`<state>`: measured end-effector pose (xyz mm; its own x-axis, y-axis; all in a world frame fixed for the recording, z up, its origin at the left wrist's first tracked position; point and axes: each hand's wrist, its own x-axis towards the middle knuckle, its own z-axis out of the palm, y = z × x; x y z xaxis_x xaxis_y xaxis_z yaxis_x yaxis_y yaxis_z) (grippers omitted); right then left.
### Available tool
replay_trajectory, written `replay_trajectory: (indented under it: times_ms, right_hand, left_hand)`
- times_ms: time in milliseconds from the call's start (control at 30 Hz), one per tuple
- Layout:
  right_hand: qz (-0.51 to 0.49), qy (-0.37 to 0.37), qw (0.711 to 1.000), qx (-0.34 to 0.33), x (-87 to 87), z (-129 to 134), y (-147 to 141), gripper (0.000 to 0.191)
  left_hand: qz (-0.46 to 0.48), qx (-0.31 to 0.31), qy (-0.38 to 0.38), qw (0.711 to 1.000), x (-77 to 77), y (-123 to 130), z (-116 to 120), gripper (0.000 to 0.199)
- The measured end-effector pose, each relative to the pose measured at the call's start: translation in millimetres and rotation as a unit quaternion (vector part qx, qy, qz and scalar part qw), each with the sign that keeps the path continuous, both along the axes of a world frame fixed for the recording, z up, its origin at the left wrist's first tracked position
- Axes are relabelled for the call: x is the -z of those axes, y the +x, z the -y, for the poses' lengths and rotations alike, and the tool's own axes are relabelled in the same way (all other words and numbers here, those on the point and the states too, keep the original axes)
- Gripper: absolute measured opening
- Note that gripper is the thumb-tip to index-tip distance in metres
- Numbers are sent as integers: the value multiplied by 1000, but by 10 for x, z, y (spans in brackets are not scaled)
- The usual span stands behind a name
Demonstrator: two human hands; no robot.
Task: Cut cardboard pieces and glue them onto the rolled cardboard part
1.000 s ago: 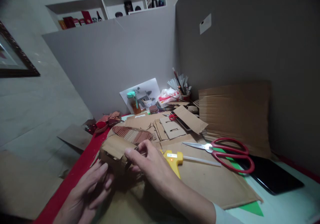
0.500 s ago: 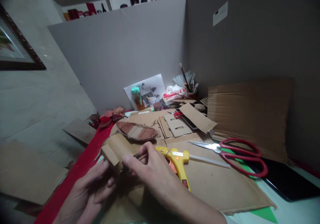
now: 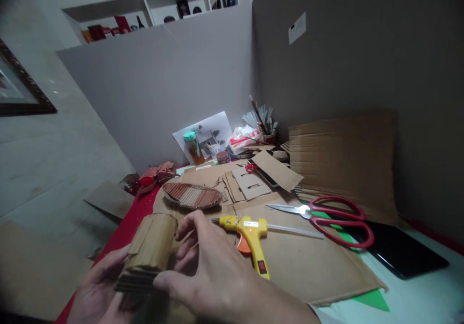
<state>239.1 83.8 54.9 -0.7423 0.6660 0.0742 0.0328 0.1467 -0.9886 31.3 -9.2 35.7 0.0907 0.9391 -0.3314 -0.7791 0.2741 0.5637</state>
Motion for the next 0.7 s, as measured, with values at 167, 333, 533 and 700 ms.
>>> replay_trajectory:
  times_ms: [167,333,533,700]
  right_hand:
    - [25,54,998,19,18,-13,29,75]
    - [85,120,989,-11,-53,-16,46,117]
    - [59,129,990,-18,-87,-16,67,114]
    - [48,155,986,28,-65,-43,101,113]
  left_hand:
    - [1,6,27,1000,57,-72,40,12]
    - [-21,49,31,998,13,-15,62,15]
    - [-150,-47,-18,987,12,46,30,26]
    - [-310,-204,-16,928,-58,145,-30,43]
